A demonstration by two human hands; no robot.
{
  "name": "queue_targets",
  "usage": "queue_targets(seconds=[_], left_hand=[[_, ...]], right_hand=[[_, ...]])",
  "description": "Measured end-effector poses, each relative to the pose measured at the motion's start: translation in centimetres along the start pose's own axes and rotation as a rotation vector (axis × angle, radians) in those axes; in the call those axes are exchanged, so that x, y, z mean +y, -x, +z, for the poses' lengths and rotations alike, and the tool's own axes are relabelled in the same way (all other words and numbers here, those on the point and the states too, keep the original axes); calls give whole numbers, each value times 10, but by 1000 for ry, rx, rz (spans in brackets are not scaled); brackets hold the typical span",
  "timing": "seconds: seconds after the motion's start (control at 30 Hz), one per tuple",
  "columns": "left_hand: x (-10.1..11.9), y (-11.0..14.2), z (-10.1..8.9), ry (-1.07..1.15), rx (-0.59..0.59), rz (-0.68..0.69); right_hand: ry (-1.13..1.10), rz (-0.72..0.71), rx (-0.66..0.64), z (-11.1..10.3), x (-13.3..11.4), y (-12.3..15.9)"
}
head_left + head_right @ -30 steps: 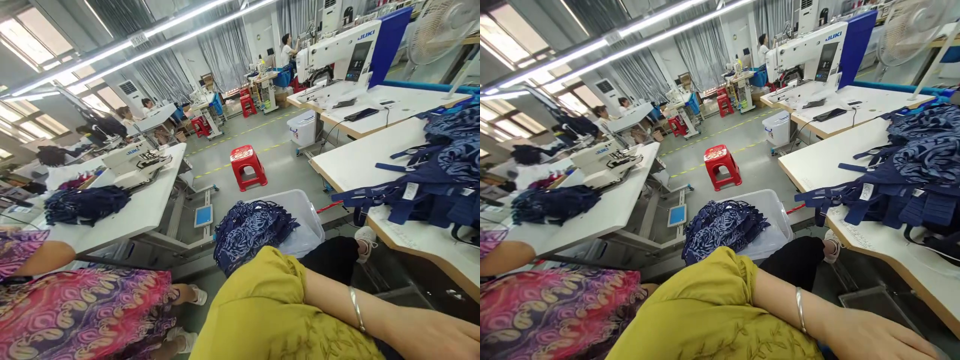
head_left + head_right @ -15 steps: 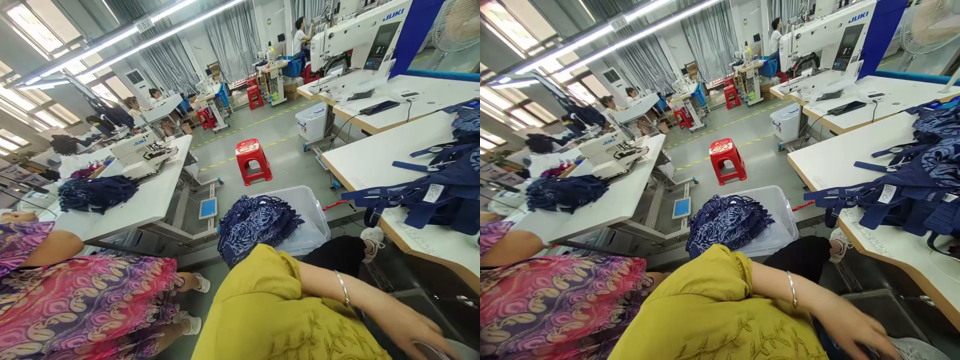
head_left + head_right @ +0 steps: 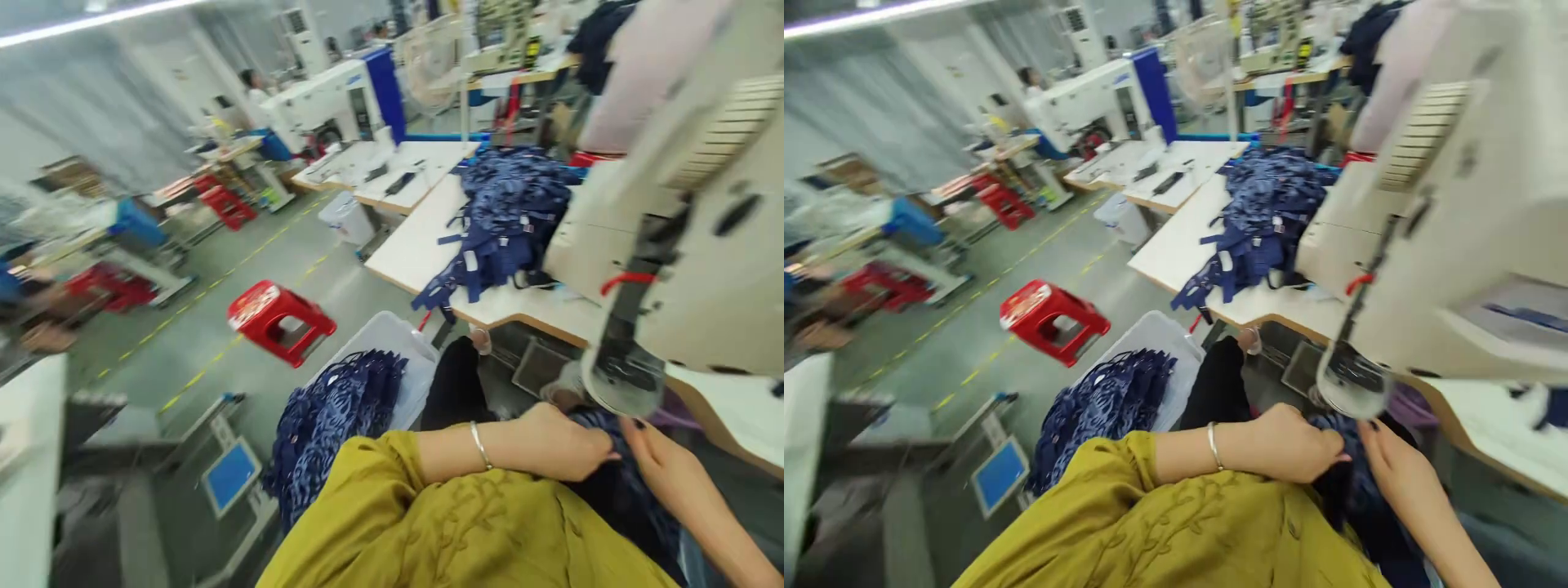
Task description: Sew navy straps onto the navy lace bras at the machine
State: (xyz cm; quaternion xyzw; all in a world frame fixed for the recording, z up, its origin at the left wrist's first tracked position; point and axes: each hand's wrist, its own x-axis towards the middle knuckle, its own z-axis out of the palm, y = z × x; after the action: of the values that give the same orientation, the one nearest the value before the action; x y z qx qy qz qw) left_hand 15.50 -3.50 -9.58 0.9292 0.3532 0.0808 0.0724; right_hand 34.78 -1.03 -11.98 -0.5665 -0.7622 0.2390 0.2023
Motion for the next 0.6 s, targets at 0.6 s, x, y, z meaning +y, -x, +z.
queue_targets(seconds=[0.6], left_hand=[[3,-2,-22,242,-2,-261]], right_hand=[[-134,-11,-14,-21,-31,6]])
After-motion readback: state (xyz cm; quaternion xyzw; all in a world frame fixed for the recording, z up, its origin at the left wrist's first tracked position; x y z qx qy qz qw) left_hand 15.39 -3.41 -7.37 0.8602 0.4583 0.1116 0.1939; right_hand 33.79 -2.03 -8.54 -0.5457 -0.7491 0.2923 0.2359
